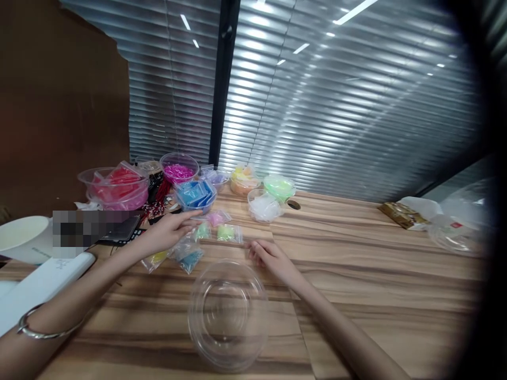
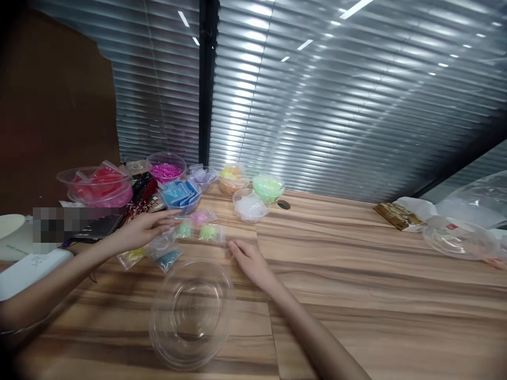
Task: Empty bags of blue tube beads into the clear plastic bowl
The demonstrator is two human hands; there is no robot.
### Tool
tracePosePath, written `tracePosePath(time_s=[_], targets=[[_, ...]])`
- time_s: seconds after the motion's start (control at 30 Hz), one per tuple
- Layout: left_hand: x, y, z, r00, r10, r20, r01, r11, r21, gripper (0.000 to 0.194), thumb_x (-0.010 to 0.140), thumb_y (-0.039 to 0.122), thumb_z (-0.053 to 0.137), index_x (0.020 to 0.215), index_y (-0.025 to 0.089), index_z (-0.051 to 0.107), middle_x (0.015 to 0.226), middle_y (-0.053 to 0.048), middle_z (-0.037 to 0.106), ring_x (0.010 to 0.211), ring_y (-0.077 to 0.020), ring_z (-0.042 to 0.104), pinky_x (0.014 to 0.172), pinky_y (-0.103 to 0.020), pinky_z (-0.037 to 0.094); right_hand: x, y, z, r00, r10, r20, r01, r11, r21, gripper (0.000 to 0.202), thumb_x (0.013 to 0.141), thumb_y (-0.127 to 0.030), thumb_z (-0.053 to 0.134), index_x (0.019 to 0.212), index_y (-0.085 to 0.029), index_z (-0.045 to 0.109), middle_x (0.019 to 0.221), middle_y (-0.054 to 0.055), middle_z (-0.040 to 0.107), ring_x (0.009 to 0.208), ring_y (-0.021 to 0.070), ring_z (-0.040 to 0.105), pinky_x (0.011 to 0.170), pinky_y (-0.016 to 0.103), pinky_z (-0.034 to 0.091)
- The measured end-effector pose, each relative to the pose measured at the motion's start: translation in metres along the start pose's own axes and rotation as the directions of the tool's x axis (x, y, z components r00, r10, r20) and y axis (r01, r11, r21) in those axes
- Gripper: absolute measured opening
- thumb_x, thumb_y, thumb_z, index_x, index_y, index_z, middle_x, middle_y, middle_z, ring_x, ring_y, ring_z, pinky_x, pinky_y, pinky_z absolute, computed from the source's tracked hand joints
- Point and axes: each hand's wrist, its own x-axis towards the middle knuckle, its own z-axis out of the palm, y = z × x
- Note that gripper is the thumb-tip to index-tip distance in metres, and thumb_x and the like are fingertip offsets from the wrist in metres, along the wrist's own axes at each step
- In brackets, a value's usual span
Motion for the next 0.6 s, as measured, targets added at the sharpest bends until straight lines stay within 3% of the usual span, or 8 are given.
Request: tracePosePath(time_s=[0.1,0.17,0.23,0.4,0.5,0.6], targets=[[0.000,0.000,-0.002,0.999,-0.026,-0.039,0.032,0.984,0.177,0.029,0.088,0.039,0.056,0.108,0.020,0.063,0.095,-0.004,0.075,0.092,-0.0210,0.071,0.076,-0.028,0.051,0.006,0.019,0.005,1.000,0.019,0.009,-0.019,0.999,0.026,0.049,0.097,-0.054,0.040,0.097,-0.015,0.070,0.076,0.004,0.065,0.063,0.0147,0.057,0.060,0.026,0.045],[0.000,0.001,-0.003,0.998,-0.031,-0.057,0.048,0.943,0.328,0.019,0.085,0.037,0.059,0.083,0.018,0.063,0.078,-0.001,0.073,0.076,-0.0192,0.069,0.067,-0.025,0.046,0.007,0.025,0.009,1.000,0.014,-0.008,-0.014,1.000,0.015,0.049,0.096,-0.054,0.040,0.093,-0.015,0.070,0.075,0.004,0.065,0.066,0.0158,0.058,0.063,0.027,0.045],[-0.001,0.000,-0.004,0.995,-0.028,-0.092,0.066,0.894,0.443,0.019,0.084,0.034,0.060,0.074,0.018,0.062,0.072,-0.001,0.071,0.070,-0.0180,0.066,0.063,-0.024,0.040,0.006,0.027,0.011,1.000,0.008,-0.025,-0.008,1.000,0.007,0.048,0.097,-0.053,0.041,0.092,-0.015,0.070,0.076,0.004,0.066,0.070,0.0167,0.060,0.066,0.027,0.045],[0.000,-0.008,-0.003,0.992,-0.017,-0.127,0.090,0.797,0.597,0.023,0.091,0.038,0.052,0.080,0.021,0.064,0.080,-0.002,0.070,0.077,-0.0202,0.066,0.063,-0.026,0.037,0.006,0.030,0.013,0.998,-0.005,-0.055,0.005,1.000,-0.015,0.047,0.097,-0.051,0.040,0.089,-0.016,0.070,0.072,0.004,0.064,0.070,0.0170,0.059,0.067,0.027,0.043],[0.001,-0.015,-0.005,0.994,0.072,-0.086,0.011,0.700,0.714,0.025,0.091,0.041,0.053,0.082,0.020,0.064,0.092,-0.006,0.069,0.092,-0.0241,0.064,0.071,-0.029,0.041,0.006,0.032,0.015,0.997,-0.018,-0.078,0.015,0.999,-0.036,0.048,0.098,-0.051,0.038,0.088,-0.016,0.071,0.072,0.003,0.064,0.070,0.0172,0.060,0.068,0.027,0.042],[0.001,-0.022,-0.007,0.985,0.166,-0.050,-0.081,0.699,0.711,0.019,0.090,0.034,0.055,0.100,0.022,0.065,0.109,-0.007,0.067,0.105,-0.0246,0.060,0.081,-0.031,0.045,0.006,0.032,0.017,0.995,-0.034,-0.090,0.029,0.998,-0.064,0.048,0.099,-0.050,0.038,0.089,-0.016,0.071,0.072,0.003,0.064,0.072,0.0173,0.061,0.069,0.027,0.042]])
